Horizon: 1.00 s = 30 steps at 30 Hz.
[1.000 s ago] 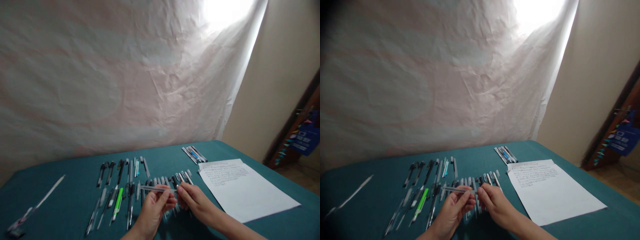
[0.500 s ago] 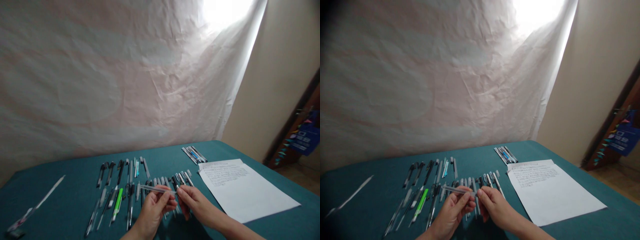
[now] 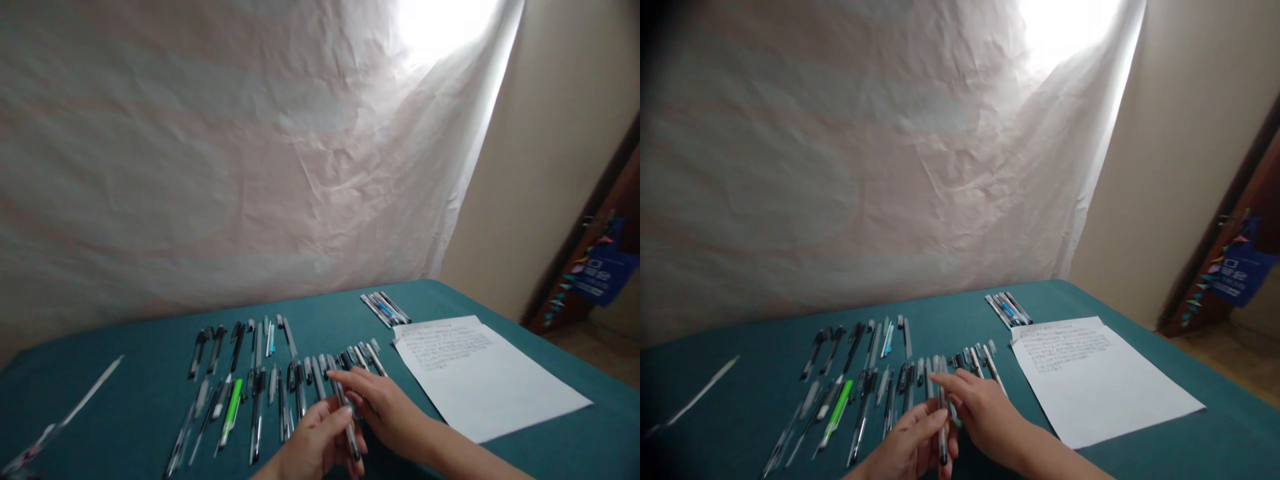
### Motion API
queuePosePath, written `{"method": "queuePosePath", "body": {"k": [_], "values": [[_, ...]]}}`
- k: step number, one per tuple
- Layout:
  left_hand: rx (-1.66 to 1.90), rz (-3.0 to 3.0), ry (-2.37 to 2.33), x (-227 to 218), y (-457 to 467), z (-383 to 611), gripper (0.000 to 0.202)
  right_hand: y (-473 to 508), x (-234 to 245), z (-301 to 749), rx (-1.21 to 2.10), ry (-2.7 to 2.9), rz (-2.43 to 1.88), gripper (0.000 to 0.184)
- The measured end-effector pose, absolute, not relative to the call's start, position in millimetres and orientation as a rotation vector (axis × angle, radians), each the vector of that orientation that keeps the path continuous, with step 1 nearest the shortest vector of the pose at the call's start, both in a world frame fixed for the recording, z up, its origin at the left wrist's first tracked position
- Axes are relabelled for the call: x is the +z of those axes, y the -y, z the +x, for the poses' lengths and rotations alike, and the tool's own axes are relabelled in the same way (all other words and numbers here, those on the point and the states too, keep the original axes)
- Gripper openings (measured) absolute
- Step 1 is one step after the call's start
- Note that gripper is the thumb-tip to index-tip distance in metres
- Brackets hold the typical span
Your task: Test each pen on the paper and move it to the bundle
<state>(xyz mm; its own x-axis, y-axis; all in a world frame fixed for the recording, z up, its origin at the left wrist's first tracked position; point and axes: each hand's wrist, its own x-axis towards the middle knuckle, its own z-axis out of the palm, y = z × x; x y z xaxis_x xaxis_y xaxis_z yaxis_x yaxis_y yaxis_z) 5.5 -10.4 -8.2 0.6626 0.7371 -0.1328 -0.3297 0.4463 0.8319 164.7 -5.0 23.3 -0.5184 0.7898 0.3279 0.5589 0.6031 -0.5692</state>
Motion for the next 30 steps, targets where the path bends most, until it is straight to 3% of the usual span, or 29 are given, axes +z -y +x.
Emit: {"method": "queuePosePath", "body": {"k": [6,15,21,26,30], "values": [[0.725,0.962,-0.516,-8.4,11.1,5.6,0.033,2.9,22.5,165.8,0.371,2.308,-1.131,0.032],[0.815,1.278,-0.571,14.8,13.2,0.6,0.033,-19.6,39.0,198.2,0.302,1.907,-1.252,0.016],[0.806,1.763,-0.671,15.4,16.2,-3.5,0.026,-30.2,55.5,233.3,0.560,1.606,-1.261,0.023],[0.728,2.439,-0.547,-2.6,8.2,-5.3,0.013,-40.9,27.4,282.0,1.017,1.216,-1.266,0.033],[0.693,2.664,-0.526,-11.5,4.6,-3.6,0.019,-37.8,1.5,321.9,1.027,1.095,-1.341,0.036]]}}
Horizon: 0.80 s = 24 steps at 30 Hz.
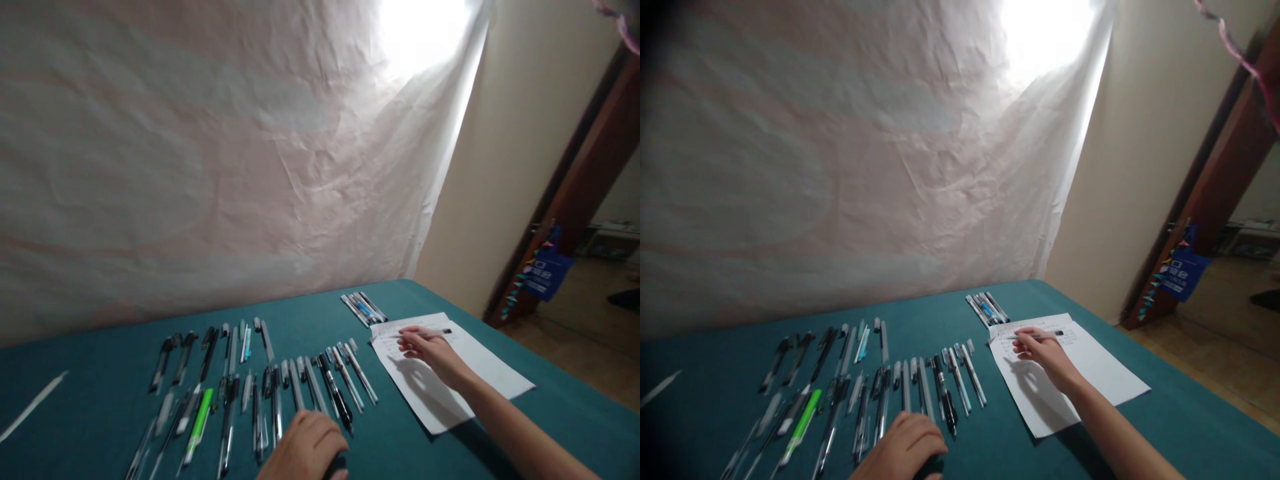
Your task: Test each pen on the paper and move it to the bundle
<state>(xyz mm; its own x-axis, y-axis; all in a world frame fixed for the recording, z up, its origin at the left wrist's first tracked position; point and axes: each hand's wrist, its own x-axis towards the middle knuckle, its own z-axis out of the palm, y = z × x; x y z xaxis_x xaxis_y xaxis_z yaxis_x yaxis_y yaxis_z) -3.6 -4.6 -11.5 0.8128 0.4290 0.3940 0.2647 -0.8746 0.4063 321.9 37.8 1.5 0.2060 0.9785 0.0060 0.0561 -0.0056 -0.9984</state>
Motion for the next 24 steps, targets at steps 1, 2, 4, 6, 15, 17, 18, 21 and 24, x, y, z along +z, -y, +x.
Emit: {"method": "queuePosePath", "body": {"k": [1,2,4,6,15,17,18,21,24], "values": [[0.701,2.680,-0.534,-12.7,4.0,-3.7,0.020,-35.6,-2.5,329.7,0.981,1.107,-1.363,0.035],[0.715,2.688,-0.542,-13.5,3.5,-4.0,0.021,-33.2,-5.7,336.5,0.929,1.128,-1.393,0.033],[0.743,2.687,-0.546,-14.5,2.6,-4.8,0.022,-29.0,-10.9,346.8,0.817,1.170,-1.474,0.028],[0.758,2.668,-0.538,-14.1,2.4,-5.0,0.022,-26.5,-16.2,353.8,0.725,1.193,-1.540,0.023],[0.662,2.550,-0.507,7.3,14.9,37.1,0.029,-22.3,-32.1,366.4,0.526,1.312,-1.535,0.011],[0.659,2.503,-0.496,6.1,18.4,58.5,0.037,-20.7,-31.6,366.7,0.524,1.326,-1.520,0.013],[0.658,2.485,-0.514,4.0,19.6,69.9,0.041,-20.1,-31.5,366.7,0.520,1.329,-1.519,0.014],[0.556,2.487,-0.576,-4.6,20.2,102.5,0.055,-19.6,-32.5,366.7,0.517,1.331,-1.527,0.021],[0.473,2.525,-0.642,-10.2,16.7,126.0,0.064,-20.5,-34.9,367.8,0.506,1.334,-1.541,0.026]]}}
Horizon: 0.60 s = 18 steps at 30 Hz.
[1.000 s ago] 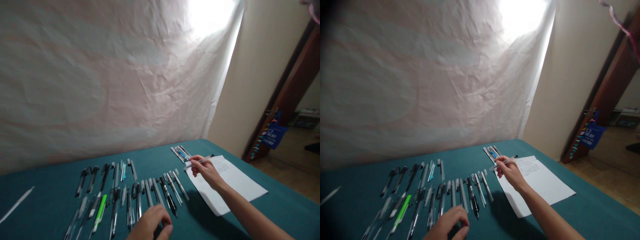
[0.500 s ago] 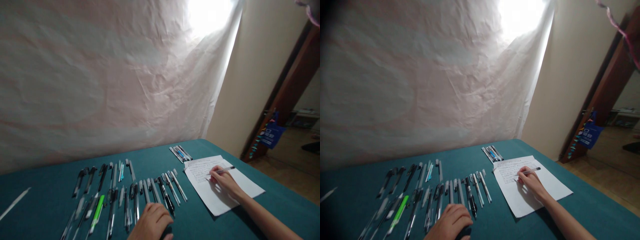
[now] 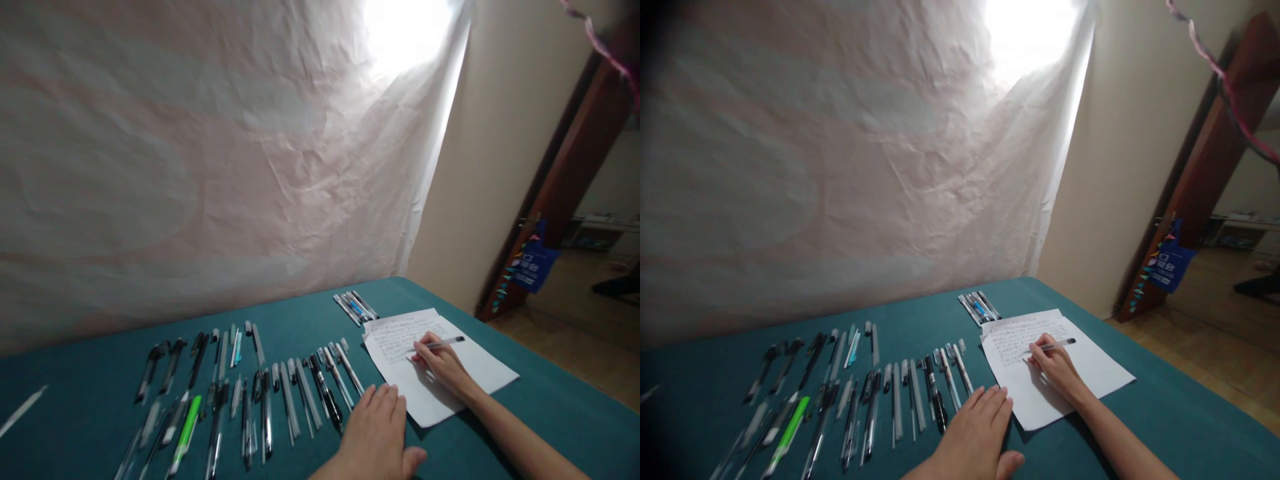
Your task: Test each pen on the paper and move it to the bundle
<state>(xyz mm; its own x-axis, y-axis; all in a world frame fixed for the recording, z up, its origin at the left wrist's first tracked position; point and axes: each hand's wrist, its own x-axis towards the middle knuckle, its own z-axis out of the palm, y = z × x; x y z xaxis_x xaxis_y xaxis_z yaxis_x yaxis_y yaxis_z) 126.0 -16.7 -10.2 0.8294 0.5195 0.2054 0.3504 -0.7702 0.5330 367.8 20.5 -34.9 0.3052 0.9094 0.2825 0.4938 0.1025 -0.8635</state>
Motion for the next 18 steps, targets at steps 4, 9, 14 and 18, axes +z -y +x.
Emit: {"method": "queuePosePath", "body": {"k": [4,9,14,18], "values": [[0.412,2.536,-0.726,-13.0,11.4,139.2,0.068,-22.9,-38.0,371.3,0.477,1.361,-1.571,0.027],[0.393,2.525,-0.744,-18.5,10.2,139.7,0.065,-25.2,-40.2,375.9,0.441,1.391,-1.595,0.026],[0.436,2.536,-0.726,-19.6,11.4,136.4,0.065,-24.2,-40.5,377.5,0.407,1.427,-1.611,0.028],[0.443,2.539,-0.734,-18.4,12.0,133.0,0.064,-22.8,-40.8,376.2,0.394,1.476,-1.623,0.027]]}}
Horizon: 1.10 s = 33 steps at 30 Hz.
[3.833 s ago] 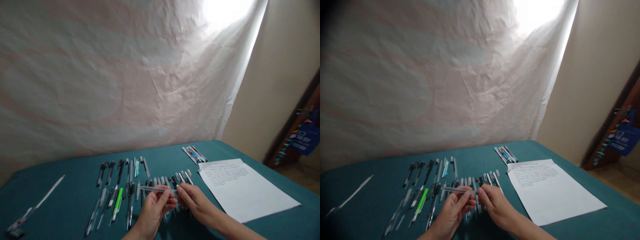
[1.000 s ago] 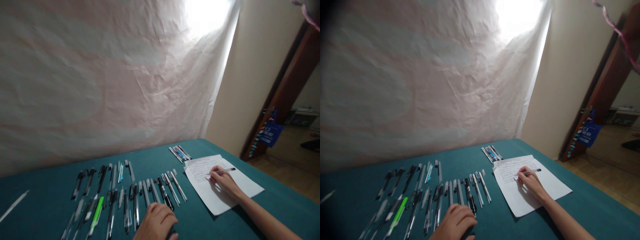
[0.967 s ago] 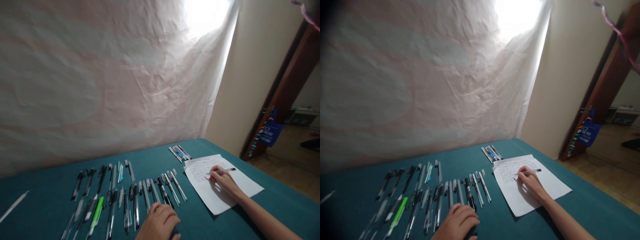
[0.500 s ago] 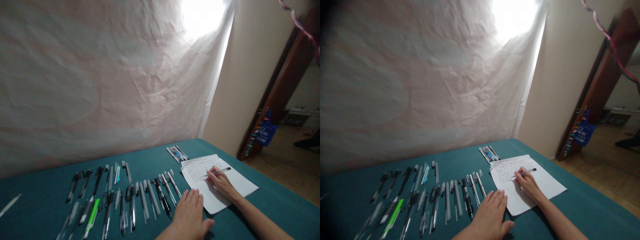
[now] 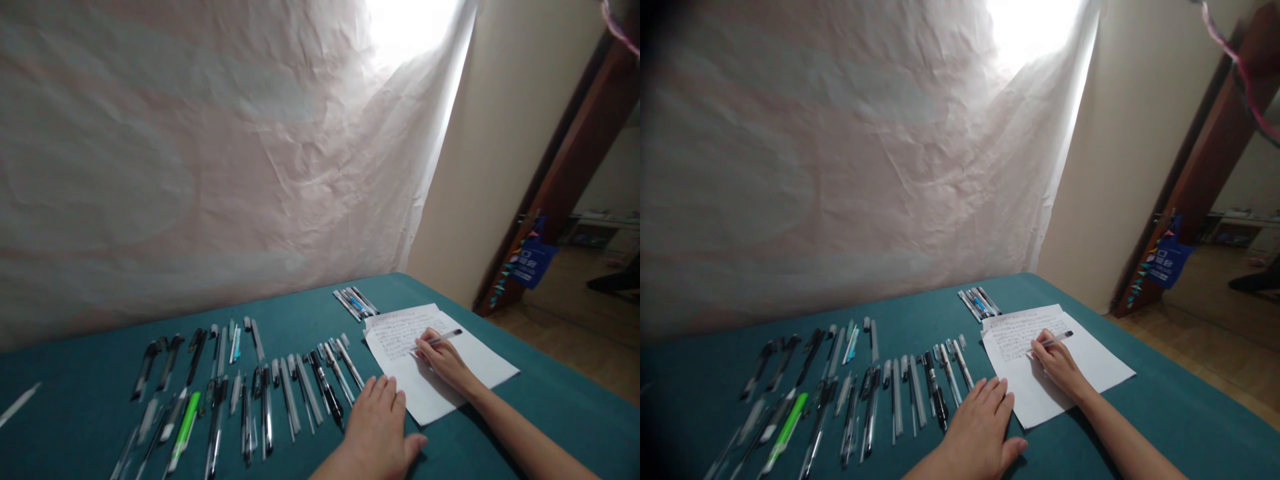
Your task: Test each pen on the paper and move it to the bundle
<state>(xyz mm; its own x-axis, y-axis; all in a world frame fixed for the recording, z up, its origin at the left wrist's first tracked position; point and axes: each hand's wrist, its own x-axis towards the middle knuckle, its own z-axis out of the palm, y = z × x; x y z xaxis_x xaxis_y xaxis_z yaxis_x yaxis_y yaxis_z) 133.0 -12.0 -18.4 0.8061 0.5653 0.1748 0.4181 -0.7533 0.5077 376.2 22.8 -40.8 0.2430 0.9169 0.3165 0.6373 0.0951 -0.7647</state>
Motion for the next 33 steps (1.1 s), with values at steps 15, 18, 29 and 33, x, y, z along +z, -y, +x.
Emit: {"method": "queuePosePath", "body": {"k": [15,18,29,33], "values": [[0.429,2.602,-0.729,-17.2,12.4,128.2,0.065,-24.3,-44.6,376.8,0.331,1.507,-1.624,0.025],[0.412,2.618,-0.738,-13.9,12.9,126.9,0.066,-25.1,-45.3,377.6,0.316,1.501,-1.631,0.024],[0.408,2.622,-0.750,-13.3,12.5,126.6,0.067,-24.0,-45.3,377.1,0.301,1.517,-1.621,0.021],[0.412,2.627,-0.748,-15.2,11.9,126.8,0.067,-25.2,-46.1,377.8,0.293,1.521,-1.621,0.022]]}}
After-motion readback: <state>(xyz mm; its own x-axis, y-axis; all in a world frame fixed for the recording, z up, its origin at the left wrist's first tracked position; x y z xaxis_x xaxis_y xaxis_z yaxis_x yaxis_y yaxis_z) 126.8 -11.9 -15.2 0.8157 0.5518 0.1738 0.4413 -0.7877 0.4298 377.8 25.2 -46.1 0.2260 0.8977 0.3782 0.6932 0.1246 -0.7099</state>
